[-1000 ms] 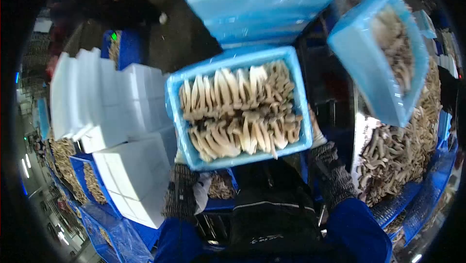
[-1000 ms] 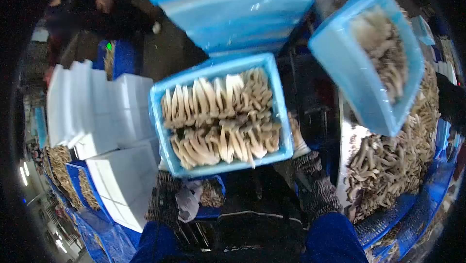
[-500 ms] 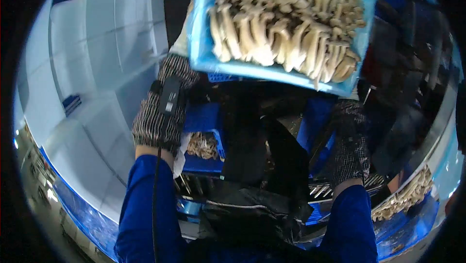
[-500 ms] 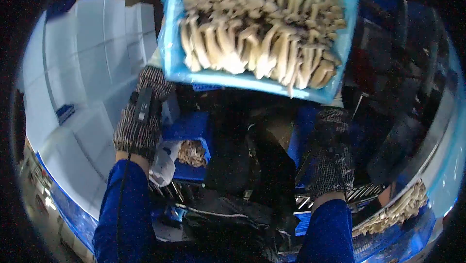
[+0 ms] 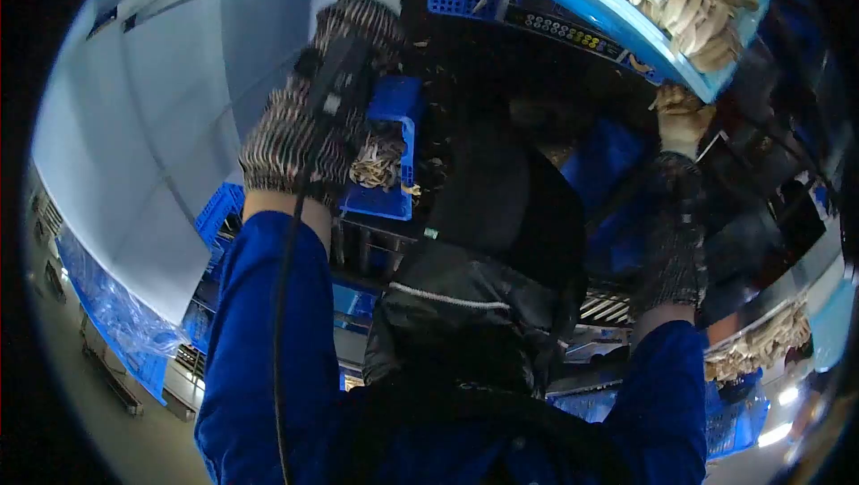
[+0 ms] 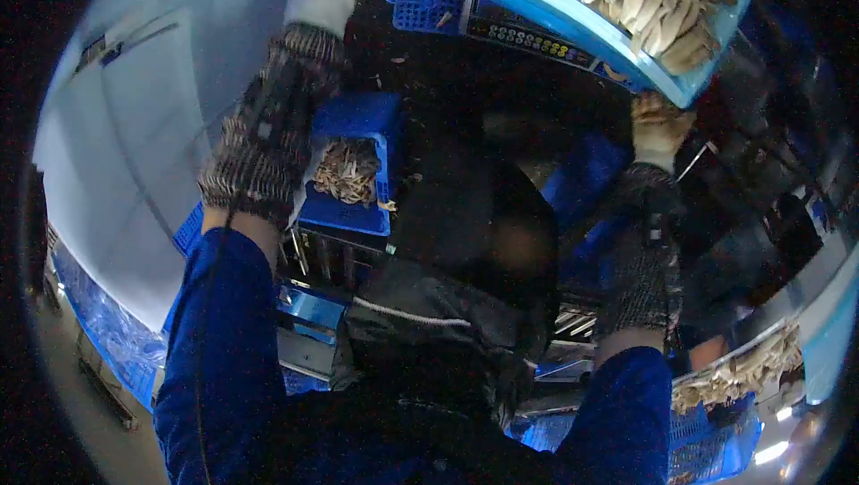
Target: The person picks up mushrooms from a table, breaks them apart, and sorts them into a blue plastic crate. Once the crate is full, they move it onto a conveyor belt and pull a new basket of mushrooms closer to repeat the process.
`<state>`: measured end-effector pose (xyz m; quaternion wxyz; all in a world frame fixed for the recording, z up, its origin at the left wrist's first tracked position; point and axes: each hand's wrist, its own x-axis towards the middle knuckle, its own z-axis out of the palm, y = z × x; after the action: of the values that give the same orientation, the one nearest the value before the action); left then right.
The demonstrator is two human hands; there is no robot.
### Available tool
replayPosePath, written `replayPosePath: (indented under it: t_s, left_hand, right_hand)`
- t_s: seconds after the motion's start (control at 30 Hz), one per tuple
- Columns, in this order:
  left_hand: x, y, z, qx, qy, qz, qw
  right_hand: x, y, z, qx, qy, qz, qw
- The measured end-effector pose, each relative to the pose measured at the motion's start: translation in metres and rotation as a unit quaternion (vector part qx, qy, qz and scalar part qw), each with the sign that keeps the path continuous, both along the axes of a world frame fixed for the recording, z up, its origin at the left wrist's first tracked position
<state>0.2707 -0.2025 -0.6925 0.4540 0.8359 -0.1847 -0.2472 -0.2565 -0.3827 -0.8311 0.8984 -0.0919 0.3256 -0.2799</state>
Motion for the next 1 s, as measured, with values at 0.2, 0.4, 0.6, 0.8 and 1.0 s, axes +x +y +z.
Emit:
replayPosePath:
  t_s: [0.2, 0.4, 0.6, 0.8, 1.0]
  left_hand:
    - [-0.113, 0.195, -0.027, 0.007, 0.353, 0.098, 0.930]
    - [-0.203, 0.248, 0.134, 0.096, 0.330, 0.017, 0.939]
    - [-0.216, 0.259, 0.141, 0.084, 0.305, -0.069, 0.946]
    - [-0.215, 0.197, 0.190, 0.056, 0.233, -0.202, 0.950]
    - [-0.256, 0.153, 0.210, 0.092, 0.185, -0.278, 0.938]
  right_hand:
    - [-0.036, 0.151, 0.039, 0.191, 0.191, 0.020, 0.963]
    - [-0.023, 0.245, 0.166, 0.158, 0.211, 0.088, 0.961]
    - [-0.025, 0.249, 0.296, -0.224, 0.288, 0.200, 0.909]
    - [-0.051, 0.246, 0.316, -0.252, 0.217, 0.100, 0.938]
    - [-0.052, 0.235, 0.408, -0.656, 0.523, 0.403, 0.365]
